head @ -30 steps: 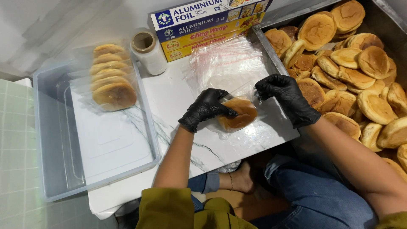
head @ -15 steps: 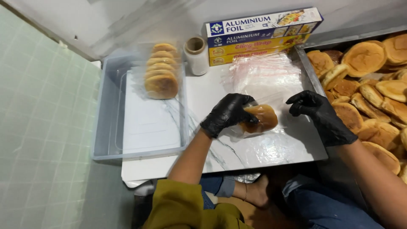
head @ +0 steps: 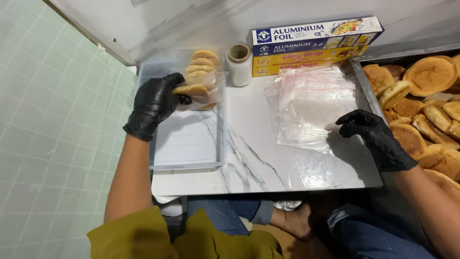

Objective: The person is individually bagging burger buns and placing them into a plastic storage bin.

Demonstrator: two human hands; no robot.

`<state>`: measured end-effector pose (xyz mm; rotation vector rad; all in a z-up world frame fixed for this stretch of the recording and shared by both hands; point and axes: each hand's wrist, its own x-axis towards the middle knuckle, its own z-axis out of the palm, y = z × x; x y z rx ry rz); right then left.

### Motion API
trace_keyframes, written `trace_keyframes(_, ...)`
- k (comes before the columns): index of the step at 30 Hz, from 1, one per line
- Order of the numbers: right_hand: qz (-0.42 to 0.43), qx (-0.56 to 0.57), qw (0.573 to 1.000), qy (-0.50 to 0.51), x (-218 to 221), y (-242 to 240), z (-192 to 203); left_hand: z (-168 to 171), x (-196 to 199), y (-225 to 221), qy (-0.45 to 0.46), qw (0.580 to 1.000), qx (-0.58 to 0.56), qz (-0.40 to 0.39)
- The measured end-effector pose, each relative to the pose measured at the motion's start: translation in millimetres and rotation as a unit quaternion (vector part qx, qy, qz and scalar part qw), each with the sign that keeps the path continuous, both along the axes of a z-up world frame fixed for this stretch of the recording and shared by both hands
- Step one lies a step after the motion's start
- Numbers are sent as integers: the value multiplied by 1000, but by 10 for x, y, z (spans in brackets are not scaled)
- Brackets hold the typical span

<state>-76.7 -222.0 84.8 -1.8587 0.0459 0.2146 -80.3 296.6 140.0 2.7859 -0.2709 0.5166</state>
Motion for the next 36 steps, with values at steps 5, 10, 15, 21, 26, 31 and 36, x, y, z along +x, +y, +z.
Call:
trace_keyframes(5,56,-7,998,-41,61,-78,-127,-392,1,51,110,993,-3,40)
trace_keyframes(10,17,35,999,18,-32,72,41,-817,199,52,117,992,-29,32)
trace_keyframes(15,77,45,996,-25,108,-121,-236,-988,483,111,-92,989,119,-9)
trace_keyframes(21,29,-3,999,31,-47,114,154,-1140,717,179,-175,960,216,29)
trace_keyframes(26,44,-18,999,9,-42,97,142,-1231,807,193,-189,966,177,22)
trace_keyframes(31,65,2,998,7,22,21,6,-1118,699,115,-176,971,162,13)
trace_keyframes(36,95,-3,995,-1,74,-22,-53,-1081,588,126,-181,967,174,38)
